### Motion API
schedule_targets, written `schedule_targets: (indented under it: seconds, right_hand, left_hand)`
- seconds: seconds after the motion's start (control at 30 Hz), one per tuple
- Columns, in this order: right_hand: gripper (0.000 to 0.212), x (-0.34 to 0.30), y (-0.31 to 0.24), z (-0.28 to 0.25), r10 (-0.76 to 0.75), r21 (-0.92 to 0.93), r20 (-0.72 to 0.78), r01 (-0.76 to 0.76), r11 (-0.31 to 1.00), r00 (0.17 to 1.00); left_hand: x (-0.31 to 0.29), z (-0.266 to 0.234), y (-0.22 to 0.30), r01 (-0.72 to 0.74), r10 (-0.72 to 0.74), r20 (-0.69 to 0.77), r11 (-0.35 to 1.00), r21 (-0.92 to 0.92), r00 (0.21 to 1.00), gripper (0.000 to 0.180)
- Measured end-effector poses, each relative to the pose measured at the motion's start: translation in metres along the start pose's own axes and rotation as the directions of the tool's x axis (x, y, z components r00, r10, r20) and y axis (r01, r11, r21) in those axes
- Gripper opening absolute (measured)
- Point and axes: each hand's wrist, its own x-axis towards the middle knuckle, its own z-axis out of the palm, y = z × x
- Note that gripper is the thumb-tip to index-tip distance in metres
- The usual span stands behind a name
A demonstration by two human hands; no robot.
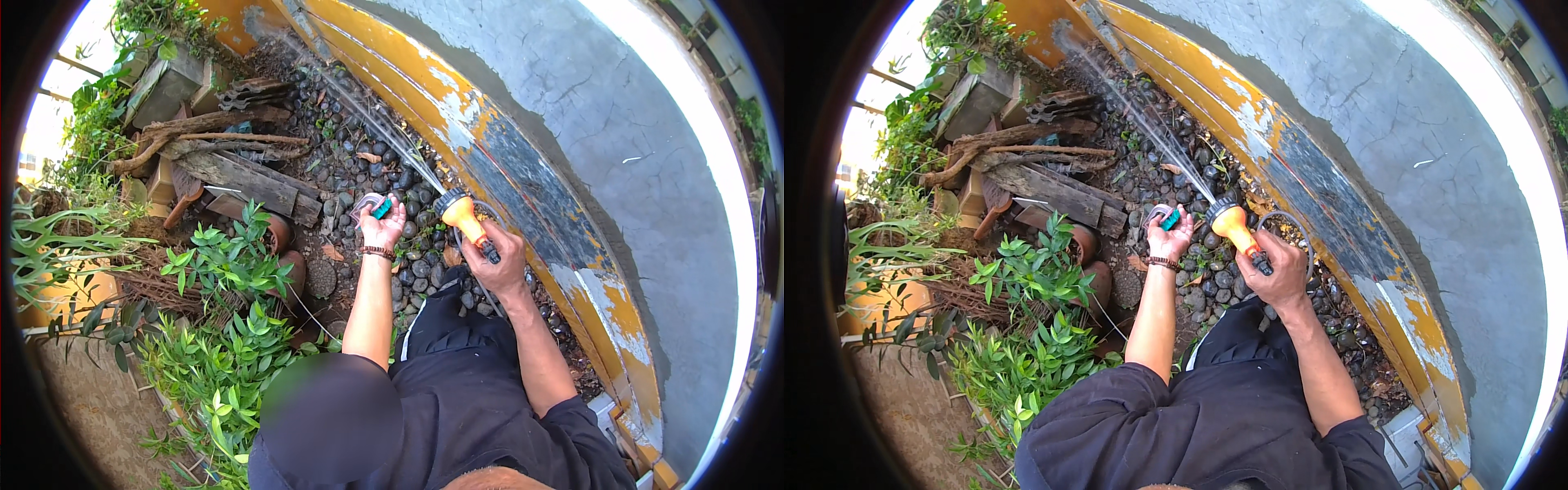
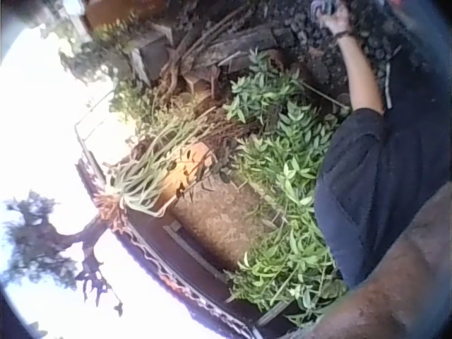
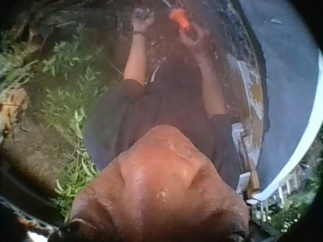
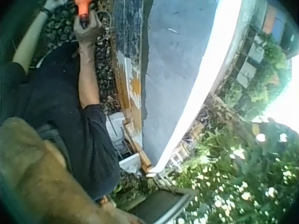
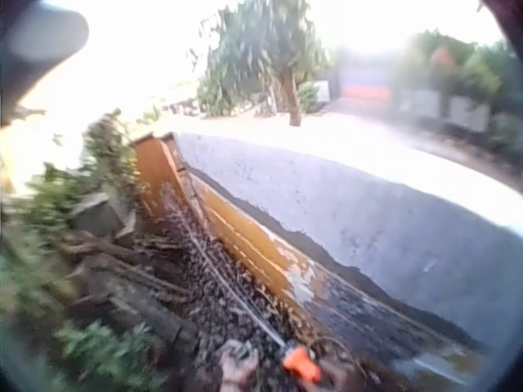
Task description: Washing and scrubbing an exterior wall using a water hose and a scrub brush.
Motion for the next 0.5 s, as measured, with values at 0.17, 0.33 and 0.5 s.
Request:
schedule_targets:
  seconds: [0.17, 0.33, 0.5]
  right_hand:
    - [0.022, 0.002, 0.006, -0.008, 0.087, -0.054, -0.093, -0.092, 0.994, 0.992]
    - [0.020, 0.004, 0.008, -0.014, 0.034, -0.018, -0.123, -0.036, 0.999, 0.992]
    - [0.021, 0.004, 0.005, -0.016, 0.042, 0.016, -0.091, -0.040, 0.999, 0.995]
  left_hand:
    - [-0.003, 0.001, -0.001, -0.012, 0.011, 0.027, 1.000, 0.024, 1.000, 0.048]
    - [-0.002, 0.005, -0.005, -0.008, 0.007, 0.022, 0.999, 0.035, 1.000, 0.047]
    - [0.002, 0.008, -0.009, -0.008, 0.008, -0.003, 0.999, 0.046, 1.000, 0.047]
